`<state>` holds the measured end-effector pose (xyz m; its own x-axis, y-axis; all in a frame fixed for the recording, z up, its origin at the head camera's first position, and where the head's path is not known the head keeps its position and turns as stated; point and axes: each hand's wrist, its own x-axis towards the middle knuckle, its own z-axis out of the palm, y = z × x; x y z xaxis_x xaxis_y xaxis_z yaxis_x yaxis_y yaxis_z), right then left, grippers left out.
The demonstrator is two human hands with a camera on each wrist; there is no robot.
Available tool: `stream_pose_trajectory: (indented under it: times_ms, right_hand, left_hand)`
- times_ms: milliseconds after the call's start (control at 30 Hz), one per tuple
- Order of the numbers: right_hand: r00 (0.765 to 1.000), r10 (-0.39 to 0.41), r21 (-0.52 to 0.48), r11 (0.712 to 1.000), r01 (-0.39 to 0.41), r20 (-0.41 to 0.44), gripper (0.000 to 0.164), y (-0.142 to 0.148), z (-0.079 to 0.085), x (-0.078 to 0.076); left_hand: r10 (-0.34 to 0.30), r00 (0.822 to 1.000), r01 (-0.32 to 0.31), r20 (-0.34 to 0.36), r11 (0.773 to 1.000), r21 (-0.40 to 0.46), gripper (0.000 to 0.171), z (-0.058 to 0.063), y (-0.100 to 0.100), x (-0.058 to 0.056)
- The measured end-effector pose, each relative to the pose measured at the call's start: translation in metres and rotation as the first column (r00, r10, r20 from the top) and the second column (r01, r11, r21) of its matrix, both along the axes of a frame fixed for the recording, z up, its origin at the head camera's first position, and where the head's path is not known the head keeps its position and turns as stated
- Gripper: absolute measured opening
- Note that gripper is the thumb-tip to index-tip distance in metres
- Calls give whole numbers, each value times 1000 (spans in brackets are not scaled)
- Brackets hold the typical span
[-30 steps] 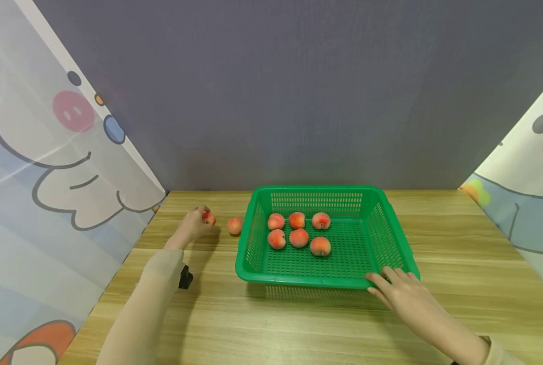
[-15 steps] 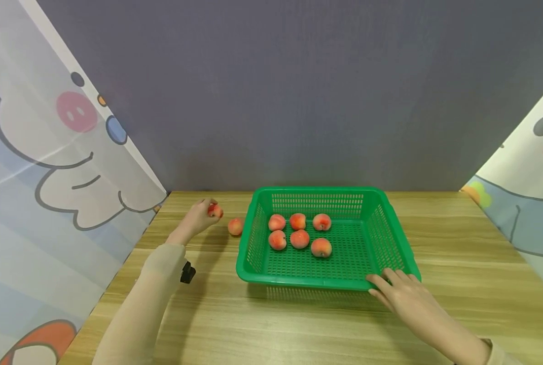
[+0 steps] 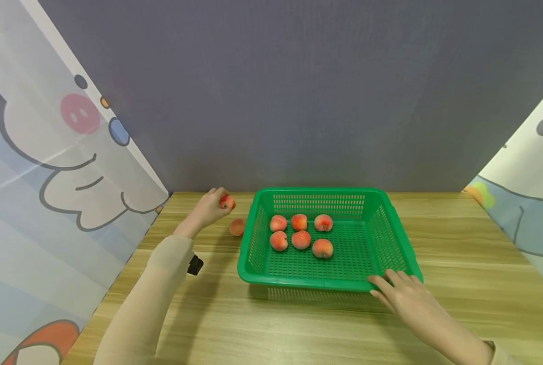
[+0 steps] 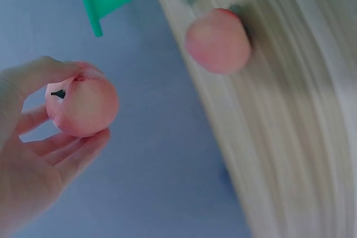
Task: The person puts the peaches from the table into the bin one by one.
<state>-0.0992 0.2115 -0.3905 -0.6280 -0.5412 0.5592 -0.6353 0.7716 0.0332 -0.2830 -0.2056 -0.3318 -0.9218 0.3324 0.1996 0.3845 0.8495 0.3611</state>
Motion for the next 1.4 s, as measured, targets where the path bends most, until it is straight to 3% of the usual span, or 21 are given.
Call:
stream_pose_trajectory:
  times_ms: [367,700,933,1400]
  right_hand:
    - [1000,6,19,1000,-5,-19,55,0,1,-1]
    - [1000,0,-2,1000,0,15,49,0,0,1]
    - [1000,3,5,1000,-3,6,50,0,-1,0]
    - [999,-9,-3,1000,9,34,43,2,-2,0]
  left_hand:
    - [-55,998,55,2,998,-19,31,18,24,-2]
    - [-85,996,85,-1,995,-43,34,27,44,-3]
    - [-101,994,104,48,993,-49,37,32,61,-5]
    - [-194,976,204,103,974,-102,39,42,120,-10]
